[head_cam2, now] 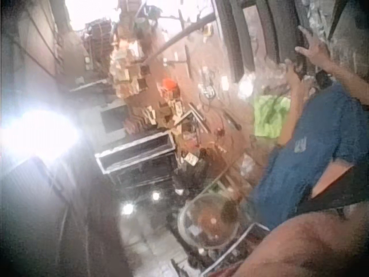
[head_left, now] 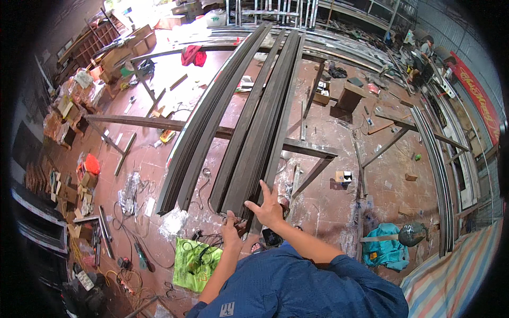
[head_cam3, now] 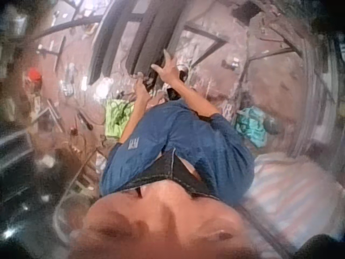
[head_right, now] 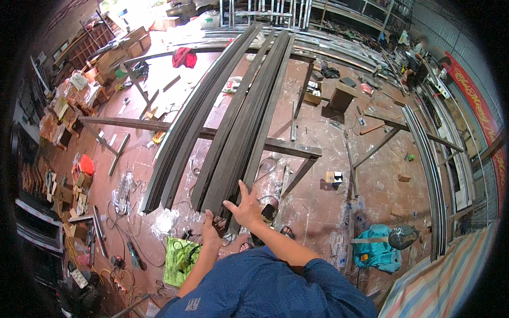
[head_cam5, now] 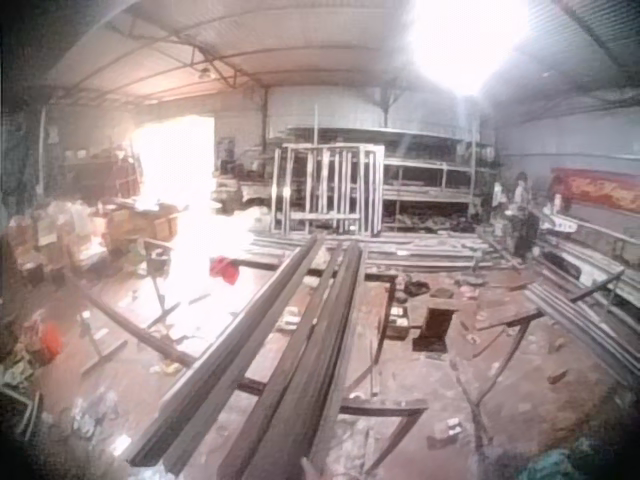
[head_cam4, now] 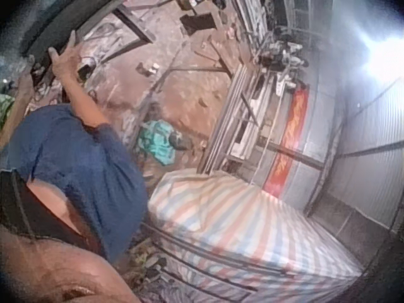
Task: The person picks up long metal frame pieces from the floor and places them onto a metal rack. The person repeats this action multiple times, handling each frame individually and arranging them in a stack.
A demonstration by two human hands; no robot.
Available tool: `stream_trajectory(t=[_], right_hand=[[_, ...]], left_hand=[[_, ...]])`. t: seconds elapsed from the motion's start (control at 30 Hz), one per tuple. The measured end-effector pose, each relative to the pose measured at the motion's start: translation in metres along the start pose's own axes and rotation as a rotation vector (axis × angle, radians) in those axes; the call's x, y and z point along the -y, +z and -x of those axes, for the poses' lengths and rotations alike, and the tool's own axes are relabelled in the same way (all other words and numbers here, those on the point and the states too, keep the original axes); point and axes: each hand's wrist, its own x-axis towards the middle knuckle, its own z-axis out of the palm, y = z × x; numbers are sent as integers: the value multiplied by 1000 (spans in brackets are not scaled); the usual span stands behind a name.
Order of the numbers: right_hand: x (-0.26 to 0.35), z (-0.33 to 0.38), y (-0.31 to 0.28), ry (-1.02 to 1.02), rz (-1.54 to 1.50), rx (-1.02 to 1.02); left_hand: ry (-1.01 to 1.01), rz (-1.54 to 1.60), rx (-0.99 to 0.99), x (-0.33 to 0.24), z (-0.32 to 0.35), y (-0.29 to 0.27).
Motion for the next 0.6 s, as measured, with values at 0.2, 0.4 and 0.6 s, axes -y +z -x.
stream_trajectory(t=[0.2, 0.4, 0.6], right_hand=[[2, -11, -5, 16, 4, 25], [1, -8, -5, 25, -26, 24], [6, -8, -10, 50, -18, 46]], left_hand=[[29, -63, -19, -17, 1, 23], [-13, -25, -1, -23, 5, 26], [-11, -63, -31, -20, -2, 26]])
